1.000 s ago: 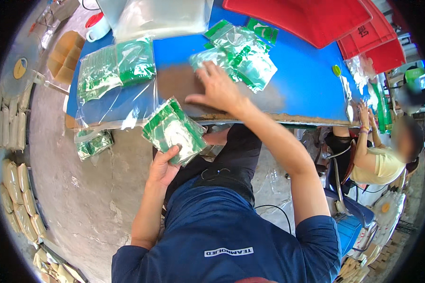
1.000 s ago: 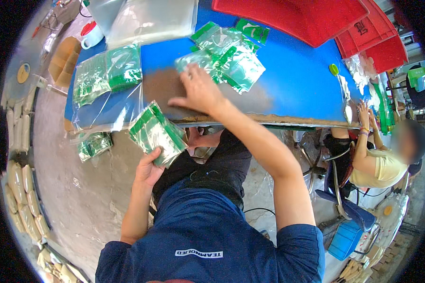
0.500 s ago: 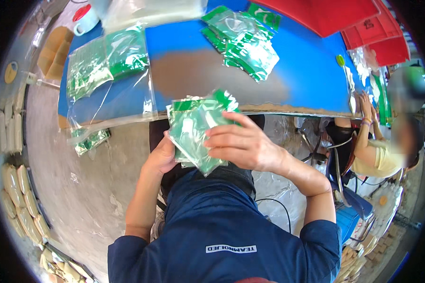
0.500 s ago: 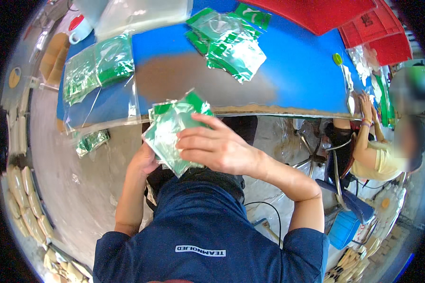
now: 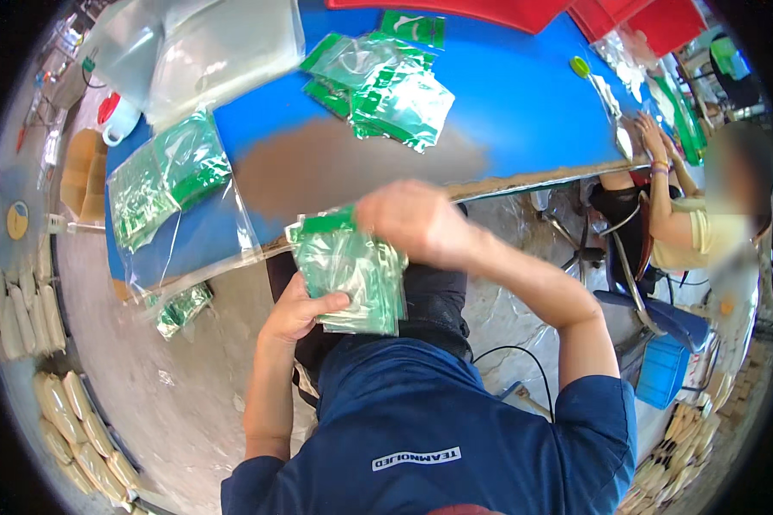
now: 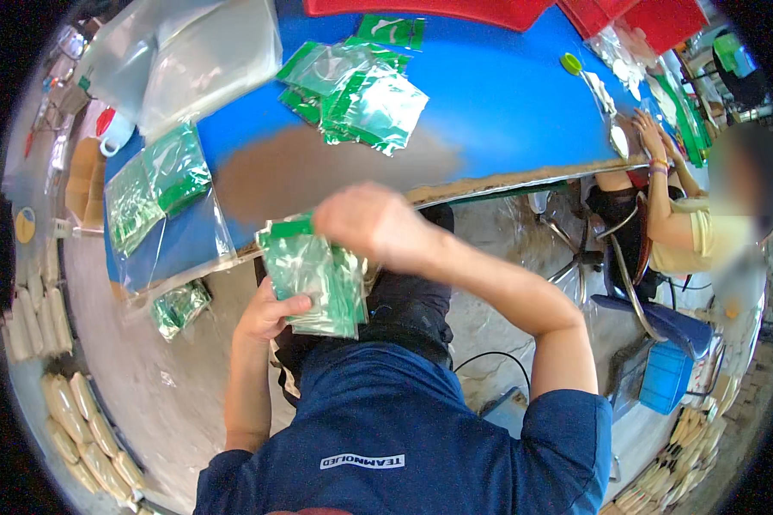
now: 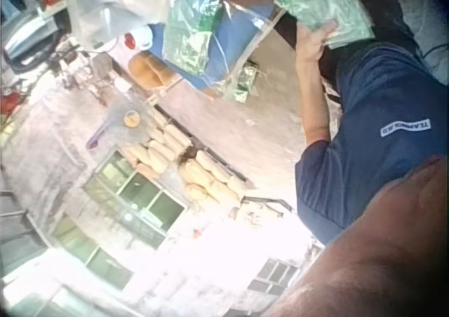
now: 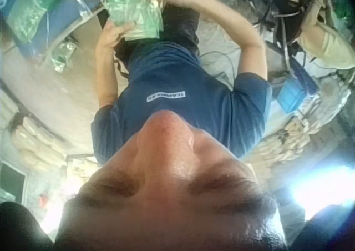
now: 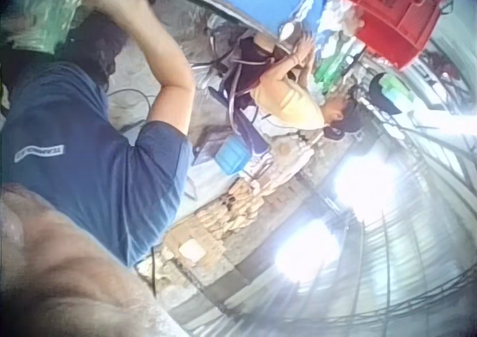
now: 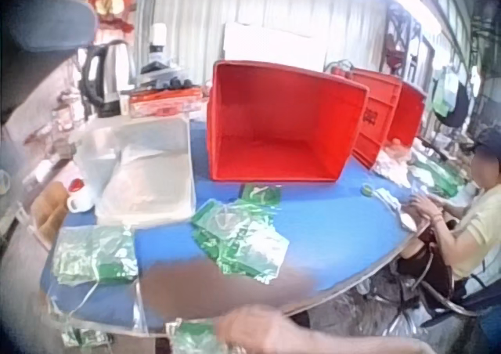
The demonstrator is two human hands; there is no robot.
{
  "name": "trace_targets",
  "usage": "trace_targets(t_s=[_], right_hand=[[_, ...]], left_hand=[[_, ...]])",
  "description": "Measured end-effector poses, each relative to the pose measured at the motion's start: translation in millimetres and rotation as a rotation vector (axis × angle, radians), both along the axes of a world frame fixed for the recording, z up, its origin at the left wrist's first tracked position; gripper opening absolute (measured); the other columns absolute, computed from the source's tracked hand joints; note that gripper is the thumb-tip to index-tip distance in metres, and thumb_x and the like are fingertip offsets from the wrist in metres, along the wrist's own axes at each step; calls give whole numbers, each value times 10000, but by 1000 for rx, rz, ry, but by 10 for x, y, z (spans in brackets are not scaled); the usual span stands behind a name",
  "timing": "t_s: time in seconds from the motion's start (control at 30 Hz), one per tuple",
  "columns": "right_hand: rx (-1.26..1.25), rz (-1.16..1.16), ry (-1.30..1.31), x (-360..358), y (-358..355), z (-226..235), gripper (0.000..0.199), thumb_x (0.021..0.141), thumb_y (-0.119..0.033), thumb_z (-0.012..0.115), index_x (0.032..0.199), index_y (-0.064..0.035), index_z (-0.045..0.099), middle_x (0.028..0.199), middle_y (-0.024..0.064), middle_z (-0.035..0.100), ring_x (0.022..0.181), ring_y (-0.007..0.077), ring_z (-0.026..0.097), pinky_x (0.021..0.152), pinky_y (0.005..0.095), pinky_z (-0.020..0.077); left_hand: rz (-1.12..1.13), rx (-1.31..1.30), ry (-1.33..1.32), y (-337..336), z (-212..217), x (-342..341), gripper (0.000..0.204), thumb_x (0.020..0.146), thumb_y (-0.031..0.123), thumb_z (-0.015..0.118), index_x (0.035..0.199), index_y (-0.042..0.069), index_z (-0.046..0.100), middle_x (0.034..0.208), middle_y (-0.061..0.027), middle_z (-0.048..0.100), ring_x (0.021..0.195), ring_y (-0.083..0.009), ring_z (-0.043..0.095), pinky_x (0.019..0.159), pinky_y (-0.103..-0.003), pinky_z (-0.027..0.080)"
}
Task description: The recorder is seen counting and placing small green packets into clear plastic bags in a manufacturing setting.
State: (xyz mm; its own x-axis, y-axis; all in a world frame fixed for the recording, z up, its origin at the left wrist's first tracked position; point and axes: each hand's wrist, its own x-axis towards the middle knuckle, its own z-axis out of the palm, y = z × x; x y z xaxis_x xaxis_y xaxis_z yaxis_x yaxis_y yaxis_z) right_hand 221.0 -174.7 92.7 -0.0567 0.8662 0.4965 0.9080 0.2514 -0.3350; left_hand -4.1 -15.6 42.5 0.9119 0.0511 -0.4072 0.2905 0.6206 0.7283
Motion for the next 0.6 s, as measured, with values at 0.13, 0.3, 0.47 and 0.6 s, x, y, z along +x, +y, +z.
trace_targets(t_s=[0.13,0.3,0.47,0.6], right_hand=[[79,-660,-157,855,105,-322,399,940,-283,603,1221,-1,585,1278,218,553,1229,403,505,1056,530,374],[-196,-401,-76,185,-27,-360,445,902,-288,618,1255,-20,576,1277,222,520,1271,411,445,1071,562,334],[-182,-31,165,-29,149,-361,379,820,-129,647,1185,-30,626,1268,165,572,1196,334,533,1017,446,424],[-40,-597,-42,536,115,-406,371,936,-266,610,1224,-32,605,1392,217,499,1267,441,462,1111,545,330]], left_hand=[[238,-48,-19,-107,-65,-17,621,793,51,804,1342,9,519,1225,-83,644,1136,-200,616,1000,-372,482],[464,-372,-105,-277,-272,-76,611,860,48,736,1402,42,454,1306,-68,584,1215,-223,569,1053,-396,458],[622,-327,-44,-389,-280,28,521,918,58,670,1393,41,458,1318,-79,580,1235,-219,561,1070,-404,449],[616,-289,-52,-328,-348,-41,555,917,74,667,1417,38,428,1356,-109,567,1258,-278,554,1064,-468,461]])
